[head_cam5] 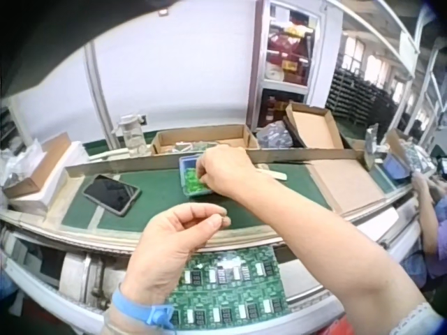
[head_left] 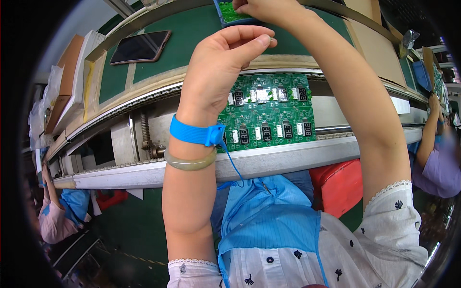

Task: Manually insert electronic components into a printed circuit board on an assembly line.

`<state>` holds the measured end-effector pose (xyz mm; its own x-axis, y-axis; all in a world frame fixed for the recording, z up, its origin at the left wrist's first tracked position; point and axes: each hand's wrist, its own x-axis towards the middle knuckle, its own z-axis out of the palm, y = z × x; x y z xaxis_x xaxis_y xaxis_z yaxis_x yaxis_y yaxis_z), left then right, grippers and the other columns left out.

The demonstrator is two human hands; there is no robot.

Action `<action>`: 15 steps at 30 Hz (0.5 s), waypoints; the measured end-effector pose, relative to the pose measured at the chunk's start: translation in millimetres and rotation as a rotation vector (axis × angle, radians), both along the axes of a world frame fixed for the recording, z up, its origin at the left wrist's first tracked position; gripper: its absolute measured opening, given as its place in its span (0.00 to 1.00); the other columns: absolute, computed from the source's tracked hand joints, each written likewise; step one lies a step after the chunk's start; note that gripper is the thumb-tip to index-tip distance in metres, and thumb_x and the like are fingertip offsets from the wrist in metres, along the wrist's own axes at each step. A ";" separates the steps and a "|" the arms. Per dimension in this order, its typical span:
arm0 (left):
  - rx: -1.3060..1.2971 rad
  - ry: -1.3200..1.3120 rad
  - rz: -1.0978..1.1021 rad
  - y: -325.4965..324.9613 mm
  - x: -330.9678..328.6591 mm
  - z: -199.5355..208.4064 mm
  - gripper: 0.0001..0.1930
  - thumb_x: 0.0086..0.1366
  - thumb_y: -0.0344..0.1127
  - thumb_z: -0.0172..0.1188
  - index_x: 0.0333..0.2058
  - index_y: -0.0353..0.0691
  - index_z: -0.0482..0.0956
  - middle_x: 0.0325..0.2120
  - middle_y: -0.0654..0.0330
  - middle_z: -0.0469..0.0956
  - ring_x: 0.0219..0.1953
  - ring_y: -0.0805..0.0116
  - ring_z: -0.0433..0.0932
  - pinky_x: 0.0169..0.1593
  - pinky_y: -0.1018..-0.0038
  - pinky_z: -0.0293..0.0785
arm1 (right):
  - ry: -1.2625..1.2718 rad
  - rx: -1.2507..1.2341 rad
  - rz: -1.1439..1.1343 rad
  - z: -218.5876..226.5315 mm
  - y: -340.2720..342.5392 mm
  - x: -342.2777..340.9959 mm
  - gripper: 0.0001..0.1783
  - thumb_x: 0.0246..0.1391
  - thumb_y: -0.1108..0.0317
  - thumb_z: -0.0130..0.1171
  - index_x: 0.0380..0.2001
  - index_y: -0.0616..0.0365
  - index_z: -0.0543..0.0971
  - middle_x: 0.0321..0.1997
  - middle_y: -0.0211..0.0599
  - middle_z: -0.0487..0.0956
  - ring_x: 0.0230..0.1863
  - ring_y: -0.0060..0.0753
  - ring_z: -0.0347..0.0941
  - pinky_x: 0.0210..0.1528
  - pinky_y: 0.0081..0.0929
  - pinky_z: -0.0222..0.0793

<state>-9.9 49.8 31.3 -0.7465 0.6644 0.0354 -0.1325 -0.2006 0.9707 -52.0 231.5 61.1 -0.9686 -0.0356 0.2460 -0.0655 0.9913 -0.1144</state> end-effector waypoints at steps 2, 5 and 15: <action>-0.035 0.001 0.005 2.4 1.4 0.9 0.13 0.68 0.36 0.66 0.49 0.39 0.85 0.40 0.63 0.85 0.33 0.84 0.72 0.39 0.85 0.68 | 0.019 -0.040 0.012 1.6 3.9 4.5 0.09 0.49 0.65 0.62 0.31 0.50 0.89 0.36 0.47 0.86 0.40 0.50 0.83 0.45 0.44 0.79; -0.034 0.010 -0.005 3.9 1.2 -1.7 0.12 0.68 0.36 0.66 0.48 0.39 0.85 0.40 0.64 0.84 0.33 0.84 0.72 0.39 0.85 0.68 | 0.189 -0.098 0.028 -2.7 7.2 4.7 0.08 0.49 0.65 0.62 0.29 0.55 0.88 0.35 0.48 0.86 0.38 0.47 0.84 0.43 0.41 0.79; -0.064 0.049 -0.024 3.9 5.2 -7.9 0.13 0.68 0.36 0.66 0.48 0.39 0.85 0.40 0.64 0.84 0.37 0.82 0.76 0.44 0.84 0.71 | -0.004 -1.128 0.102 -22.6 52.9 138.6 0.15 0.63 0.66 0.64 0.51 0.60 0.82 0.44 0.32 0.83 0.47 0.23 0.79 0.53 0.21 0.72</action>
<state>-4.7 53.6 23.3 -0.7285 0.6845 0.0285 -0.0888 -0.1356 0.9868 86.5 284.4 38.5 -0.9747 0.1258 0.1846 -0.1377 0.3121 -0.9400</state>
